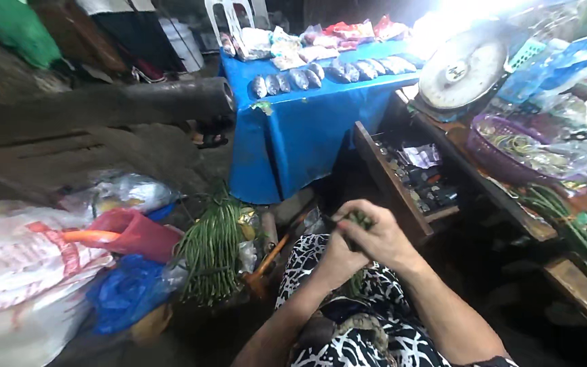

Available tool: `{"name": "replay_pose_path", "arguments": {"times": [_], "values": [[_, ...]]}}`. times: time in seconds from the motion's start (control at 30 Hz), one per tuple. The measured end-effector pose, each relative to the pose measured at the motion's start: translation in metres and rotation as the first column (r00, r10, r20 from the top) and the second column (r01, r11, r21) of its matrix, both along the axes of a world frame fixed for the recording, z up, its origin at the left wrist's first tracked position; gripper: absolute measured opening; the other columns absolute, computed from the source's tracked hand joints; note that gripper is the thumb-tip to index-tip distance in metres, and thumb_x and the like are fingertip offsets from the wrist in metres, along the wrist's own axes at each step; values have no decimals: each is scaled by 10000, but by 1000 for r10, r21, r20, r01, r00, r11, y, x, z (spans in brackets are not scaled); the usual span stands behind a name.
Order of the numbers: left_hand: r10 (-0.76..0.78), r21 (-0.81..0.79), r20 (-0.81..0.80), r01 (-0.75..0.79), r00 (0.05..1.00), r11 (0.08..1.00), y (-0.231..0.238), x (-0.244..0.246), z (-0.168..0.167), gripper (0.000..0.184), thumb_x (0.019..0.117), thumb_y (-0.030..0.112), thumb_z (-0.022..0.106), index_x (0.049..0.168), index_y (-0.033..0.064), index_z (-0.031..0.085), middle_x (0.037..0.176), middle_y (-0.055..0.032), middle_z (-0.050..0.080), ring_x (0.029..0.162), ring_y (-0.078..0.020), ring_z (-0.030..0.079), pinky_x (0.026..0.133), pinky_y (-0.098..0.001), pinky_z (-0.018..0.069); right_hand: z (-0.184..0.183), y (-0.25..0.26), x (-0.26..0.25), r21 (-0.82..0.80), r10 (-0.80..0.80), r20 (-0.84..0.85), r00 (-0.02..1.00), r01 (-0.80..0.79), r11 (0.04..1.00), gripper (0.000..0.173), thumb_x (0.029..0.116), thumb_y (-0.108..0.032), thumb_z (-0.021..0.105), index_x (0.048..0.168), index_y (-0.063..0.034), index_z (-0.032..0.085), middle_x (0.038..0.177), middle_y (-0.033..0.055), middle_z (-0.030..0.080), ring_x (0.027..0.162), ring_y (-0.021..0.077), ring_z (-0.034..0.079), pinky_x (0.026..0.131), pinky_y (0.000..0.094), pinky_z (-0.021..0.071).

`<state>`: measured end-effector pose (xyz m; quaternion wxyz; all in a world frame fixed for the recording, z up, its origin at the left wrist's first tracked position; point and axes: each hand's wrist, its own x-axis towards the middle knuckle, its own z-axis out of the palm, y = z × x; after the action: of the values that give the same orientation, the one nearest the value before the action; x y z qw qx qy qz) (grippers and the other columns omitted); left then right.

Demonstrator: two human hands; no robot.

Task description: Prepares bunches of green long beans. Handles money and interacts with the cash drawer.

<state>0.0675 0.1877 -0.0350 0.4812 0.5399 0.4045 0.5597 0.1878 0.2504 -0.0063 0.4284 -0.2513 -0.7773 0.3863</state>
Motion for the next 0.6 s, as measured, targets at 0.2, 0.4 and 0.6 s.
{"name": "replay_pose_path", "arguments": {"times": [0.2, 0.4, 0.6], "values": [[-49, 1, -248, 50, 968, 999, -13, -2, 23, 215, 841, 28, 744, 1038, -4, 663, 857, 65, 695, 748, 61, 647, 709, -143, 568, 43, -20, 30, 311, -52, 244, 968, -27, 950, 595, 1034, -588, 440, 1190, -96, 736, 1371, 62, 672, 1425, 274, 496, 1208, 631, 266], [-171, -51, -66, 167, 983, 985, -39, -16, 25, 371, 865, 150, 773, 1198, 116, 612, 1049, 157, 696, 1003, 80, 629, 901, -164, 534, 38, -36, 20, 385, -20, 402, 916, -149, 911, 639, 994, -595, 513, 1331, -72, 659, 1481, 86, 586, 1465, 304, 442, 1203, 611, 299], [-112, -74, -37, 109, 993, 991, -60, -40, -9, 449, 930, 494, 686, 1239, 170, 647, 1104, 186, 696, 1048, 116, 608, 944, -141, 497, 23, -37, 5, 377, -18, 340, 940, -118, 919, 806, 913, -633, 626, 1456, -42, 550, 1558, 133, 498, 1496, 329, 389, 1208, 620, 279]]}}
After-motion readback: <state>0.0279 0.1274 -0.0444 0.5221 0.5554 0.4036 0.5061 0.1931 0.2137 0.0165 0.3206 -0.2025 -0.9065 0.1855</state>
